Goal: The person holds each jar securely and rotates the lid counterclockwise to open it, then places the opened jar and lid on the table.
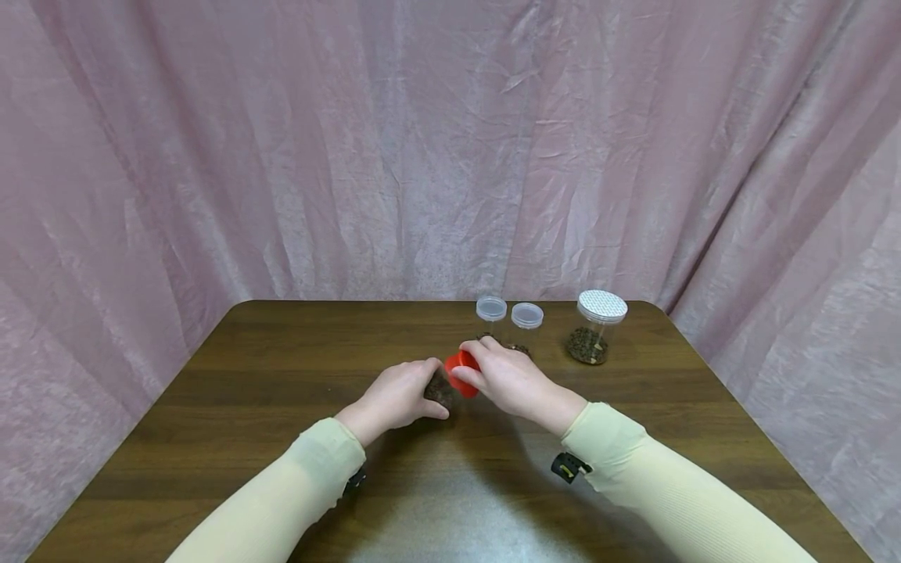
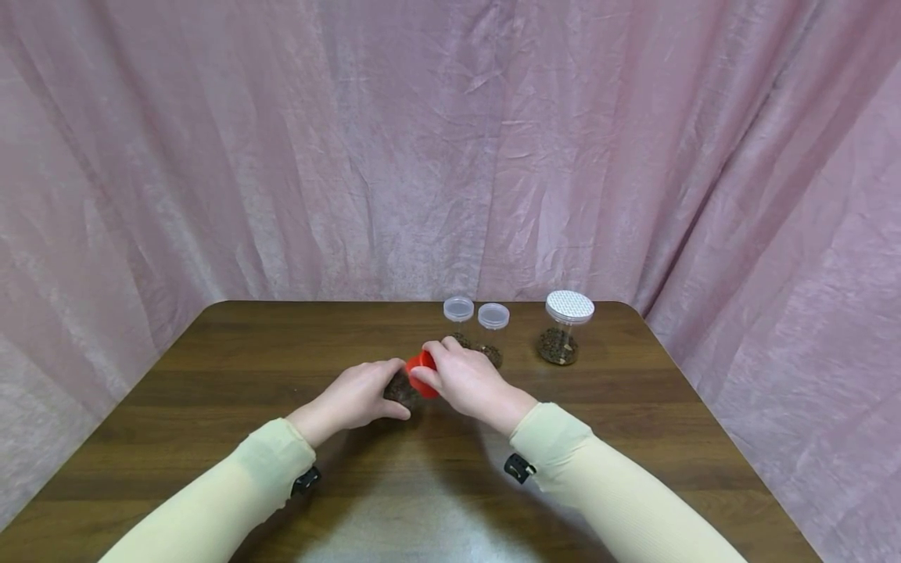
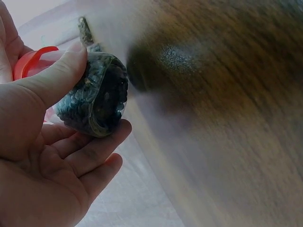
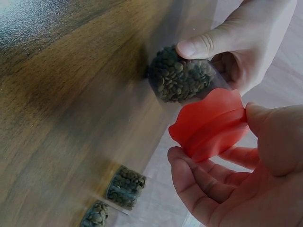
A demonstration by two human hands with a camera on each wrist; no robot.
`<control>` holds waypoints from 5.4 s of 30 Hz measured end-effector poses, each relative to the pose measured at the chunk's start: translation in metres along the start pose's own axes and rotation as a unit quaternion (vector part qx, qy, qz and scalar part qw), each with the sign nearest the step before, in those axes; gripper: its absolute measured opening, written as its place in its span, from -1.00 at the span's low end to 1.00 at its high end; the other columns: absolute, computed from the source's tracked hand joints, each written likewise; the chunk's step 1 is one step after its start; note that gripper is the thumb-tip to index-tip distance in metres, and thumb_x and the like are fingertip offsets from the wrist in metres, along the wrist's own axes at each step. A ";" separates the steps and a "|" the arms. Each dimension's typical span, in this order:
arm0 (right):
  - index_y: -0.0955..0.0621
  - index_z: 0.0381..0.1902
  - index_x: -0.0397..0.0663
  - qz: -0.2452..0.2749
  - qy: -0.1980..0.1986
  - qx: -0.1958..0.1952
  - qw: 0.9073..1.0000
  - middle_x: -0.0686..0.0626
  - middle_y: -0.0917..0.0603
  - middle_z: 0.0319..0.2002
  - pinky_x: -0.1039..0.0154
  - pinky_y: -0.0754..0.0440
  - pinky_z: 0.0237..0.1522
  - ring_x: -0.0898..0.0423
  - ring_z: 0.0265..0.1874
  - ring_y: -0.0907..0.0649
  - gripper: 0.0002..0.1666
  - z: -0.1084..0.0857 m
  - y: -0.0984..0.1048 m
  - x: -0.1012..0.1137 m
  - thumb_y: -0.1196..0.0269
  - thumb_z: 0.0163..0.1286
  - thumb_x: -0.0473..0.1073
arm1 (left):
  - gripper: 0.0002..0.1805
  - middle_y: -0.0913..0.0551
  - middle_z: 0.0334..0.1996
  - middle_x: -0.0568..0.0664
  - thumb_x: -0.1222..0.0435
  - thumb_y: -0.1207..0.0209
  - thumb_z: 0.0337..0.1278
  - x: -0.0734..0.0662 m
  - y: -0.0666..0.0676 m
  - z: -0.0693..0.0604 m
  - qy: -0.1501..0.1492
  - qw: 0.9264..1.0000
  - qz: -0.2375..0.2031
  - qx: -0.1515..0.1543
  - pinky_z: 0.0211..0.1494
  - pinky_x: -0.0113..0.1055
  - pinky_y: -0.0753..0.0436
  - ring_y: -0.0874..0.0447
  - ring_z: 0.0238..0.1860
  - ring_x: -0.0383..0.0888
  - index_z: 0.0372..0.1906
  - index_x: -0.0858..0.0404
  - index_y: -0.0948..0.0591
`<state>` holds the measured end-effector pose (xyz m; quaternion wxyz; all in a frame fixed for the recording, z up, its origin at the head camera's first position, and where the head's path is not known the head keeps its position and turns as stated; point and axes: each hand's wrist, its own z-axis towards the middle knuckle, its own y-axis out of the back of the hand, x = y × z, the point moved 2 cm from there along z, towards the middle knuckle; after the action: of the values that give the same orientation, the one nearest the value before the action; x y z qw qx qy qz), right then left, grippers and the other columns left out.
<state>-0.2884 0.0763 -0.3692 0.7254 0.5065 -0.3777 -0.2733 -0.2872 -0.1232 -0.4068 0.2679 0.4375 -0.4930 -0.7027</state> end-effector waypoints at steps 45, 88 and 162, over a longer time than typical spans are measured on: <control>-0.64 0.04 -0.08 -0.001 -0.034 0.031 0.999 0.02 -0.56 -0.33 0.01 -0.64 -0.21 0.07 -0.36 -0.59 -0.56 0.003 0.006 0.005 -0.27 0.70 0.20 | -0.41 -0.77 -0.07 -0.03 0.13 -0.67 0.14 0.002 0.002 0.003 -0.007 1.000 -0.012 0.021 0.12 -0.02 -0.72 -0.76 -0.07 -0.02 0.15 0.24 -0.64; -0.47 0.52 -0.12 0.003 0.106 0.059 0.993 -0.14 -0.60 0.26 -0.09 -0.70 0.08 -0.09 0.03 -0.72 -0.39 -0.002 0.014 0.000 -0.36 0.65 -0.09 | -0.36 -0.77 0.04 0.00 0.11 -0.66 0.16 0.005 0.004 0.003 0.007 0.998 -0.025 0.049 0.23 -0.01 -0.69 -0.77 0.04 0.02 0.22 0.25 -0.62; -0.61 0.47 0.04 0.009 0.015 0.023 1.000 -0.05 -0.70 0.15 -0.12 -0.71 0.02 0.00 -0.04 -0.74 -0.41 -0.003 0.016 0.006 -0.38 0.62 0.12 | -0.37 -0.75 0.00 -0.01 0.11 -0.67 0.15 0.002 0.002 0.002 0.019 0.999 -0.007 0.047 0.22 0.01 -0.69 -0.75 0.04 0.01 0.19 0.23 -0.60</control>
<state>-0.2821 0.0784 -0.3535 0.7216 0.5234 -0.3773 -0.2510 -0.2896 -0.1246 -0.4049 0.2515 0.4666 -0.5174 -0.6718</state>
